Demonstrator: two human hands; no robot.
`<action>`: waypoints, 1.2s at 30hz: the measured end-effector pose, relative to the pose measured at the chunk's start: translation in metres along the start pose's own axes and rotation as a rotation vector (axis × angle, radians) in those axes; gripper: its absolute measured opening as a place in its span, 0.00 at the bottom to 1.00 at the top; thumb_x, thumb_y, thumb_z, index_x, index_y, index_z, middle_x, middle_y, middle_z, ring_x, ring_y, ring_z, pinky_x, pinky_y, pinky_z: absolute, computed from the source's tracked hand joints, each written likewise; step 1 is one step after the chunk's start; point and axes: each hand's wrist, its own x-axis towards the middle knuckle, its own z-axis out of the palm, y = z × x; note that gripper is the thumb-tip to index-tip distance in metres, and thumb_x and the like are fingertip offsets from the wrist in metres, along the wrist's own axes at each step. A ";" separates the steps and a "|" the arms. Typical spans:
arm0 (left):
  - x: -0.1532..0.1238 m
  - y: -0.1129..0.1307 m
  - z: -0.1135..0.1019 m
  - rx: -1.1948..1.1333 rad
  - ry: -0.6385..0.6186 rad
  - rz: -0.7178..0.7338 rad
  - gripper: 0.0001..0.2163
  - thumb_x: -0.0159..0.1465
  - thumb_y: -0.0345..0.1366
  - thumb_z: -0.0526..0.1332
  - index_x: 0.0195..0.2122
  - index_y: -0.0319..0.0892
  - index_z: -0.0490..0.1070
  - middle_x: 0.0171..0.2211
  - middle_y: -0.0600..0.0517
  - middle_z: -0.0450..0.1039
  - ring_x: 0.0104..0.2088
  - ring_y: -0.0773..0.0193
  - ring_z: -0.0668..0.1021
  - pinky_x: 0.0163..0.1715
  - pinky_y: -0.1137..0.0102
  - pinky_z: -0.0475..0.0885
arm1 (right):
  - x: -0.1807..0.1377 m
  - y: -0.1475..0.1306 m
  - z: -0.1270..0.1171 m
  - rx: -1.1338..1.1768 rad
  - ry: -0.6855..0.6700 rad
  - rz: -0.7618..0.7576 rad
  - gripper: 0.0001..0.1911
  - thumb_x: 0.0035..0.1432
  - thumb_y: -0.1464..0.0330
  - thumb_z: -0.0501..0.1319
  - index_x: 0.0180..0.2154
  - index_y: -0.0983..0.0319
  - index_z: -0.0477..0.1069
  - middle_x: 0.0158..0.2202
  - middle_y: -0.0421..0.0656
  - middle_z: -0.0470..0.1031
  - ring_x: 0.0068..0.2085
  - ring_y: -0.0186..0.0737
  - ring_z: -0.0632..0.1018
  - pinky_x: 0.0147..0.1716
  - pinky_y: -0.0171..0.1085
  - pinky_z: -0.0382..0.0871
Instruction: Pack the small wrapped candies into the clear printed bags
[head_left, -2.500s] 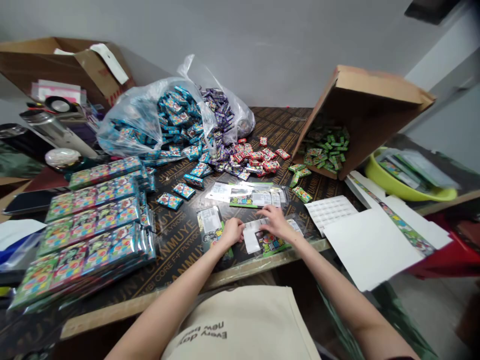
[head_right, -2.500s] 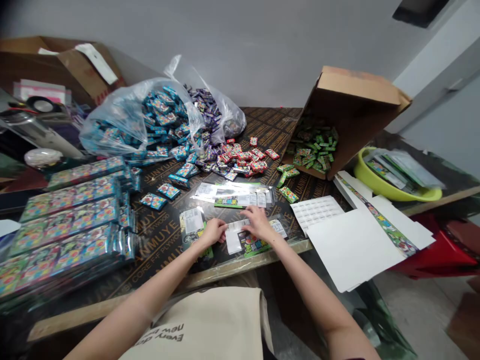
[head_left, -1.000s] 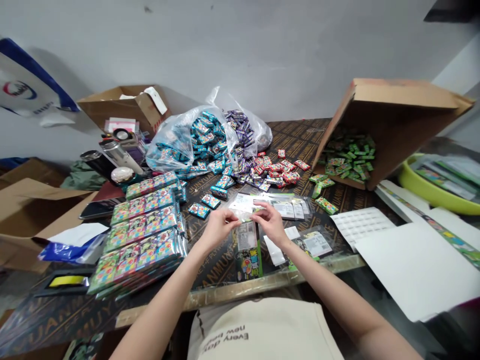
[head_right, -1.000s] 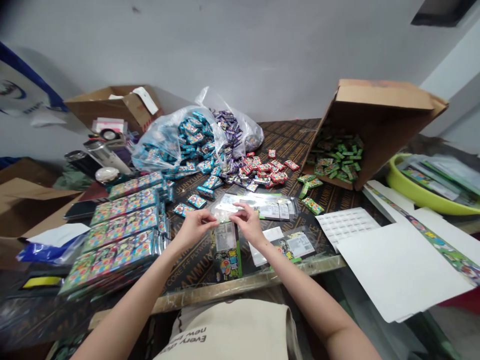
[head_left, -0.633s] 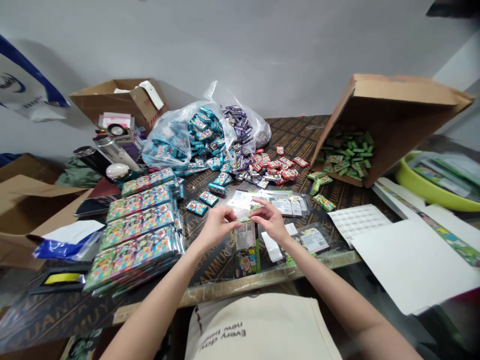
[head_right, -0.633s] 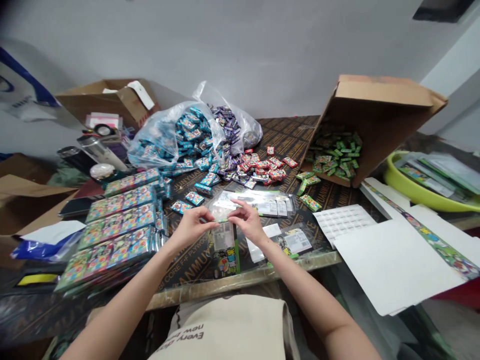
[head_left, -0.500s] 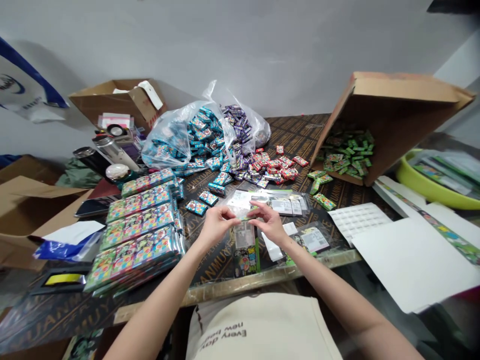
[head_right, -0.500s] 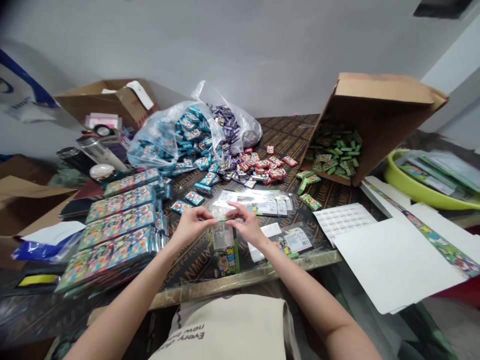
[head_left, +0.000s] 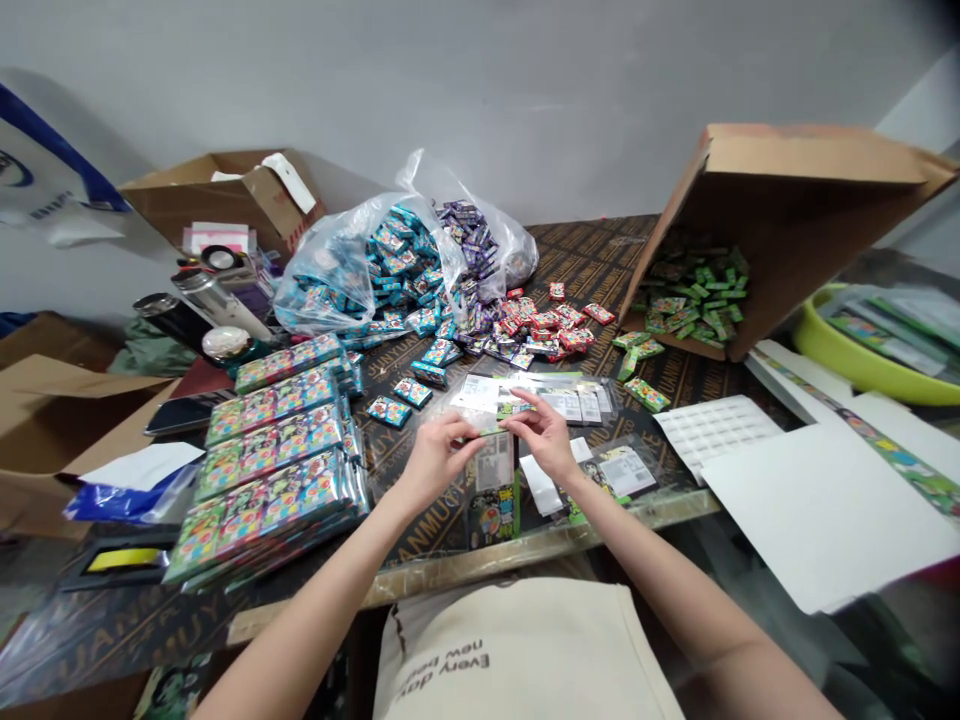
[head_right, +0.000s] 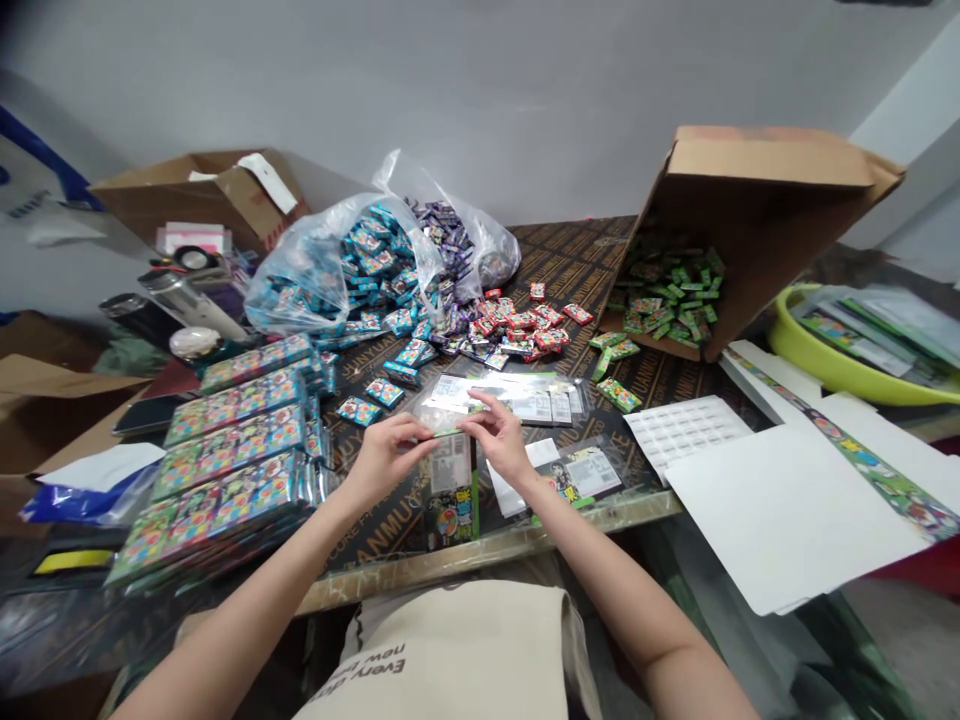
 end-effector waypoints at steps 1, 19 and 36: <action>-0.003 0.000 0.000 0.008 0.009 0.009 0.08 0.57 0.37 0.59 0.27 0.39 0.73 0.26 0.51 0.70 0.27 0.68 0.71 0.28 0.74 0.65 | -0.002 -0.002 -0.001 -0.053 -0.031 -0.036 0.24 0.53 0.67 0.60 0.52 0.57 0.60 0.30 0.39 0.76 0.37 0.39 0.76 0.46 0.43 0.64; -0.020 -0.001 0.002 -0.032 0.162 -0.027 0.04 0.55 0.30 0.58 0.25 0.40 0.71 0.24 0.52 0.68 0.27 0.67 0.71 0.29 0.73 0.65 | 0.052 -0.043 0.013 -0.287 -0.674 0.172 0.10 0.49 0.65 0.61 0.23 0.65 0.67 0.22 0.36 0.68 0.26 0.31 0.67 0.28 0.32 0.60; -0.015 -0.006 -0.007 0.144 0.001 -0.082 0.10 0.55 0.35 0.61 0.38 0.41 0.71 0.30 0.52 0.65 0.31 0.64 0.72 0.32 0.71 0.66 | 0.041 -0.007 0.003 -0.108 -0.357 0.405 0.16 0.49 0.69 0.58 0.42 0.59 0.60 0.21 0.34 0.68 0.23 0.32 0.70 0.25 0.31 0.61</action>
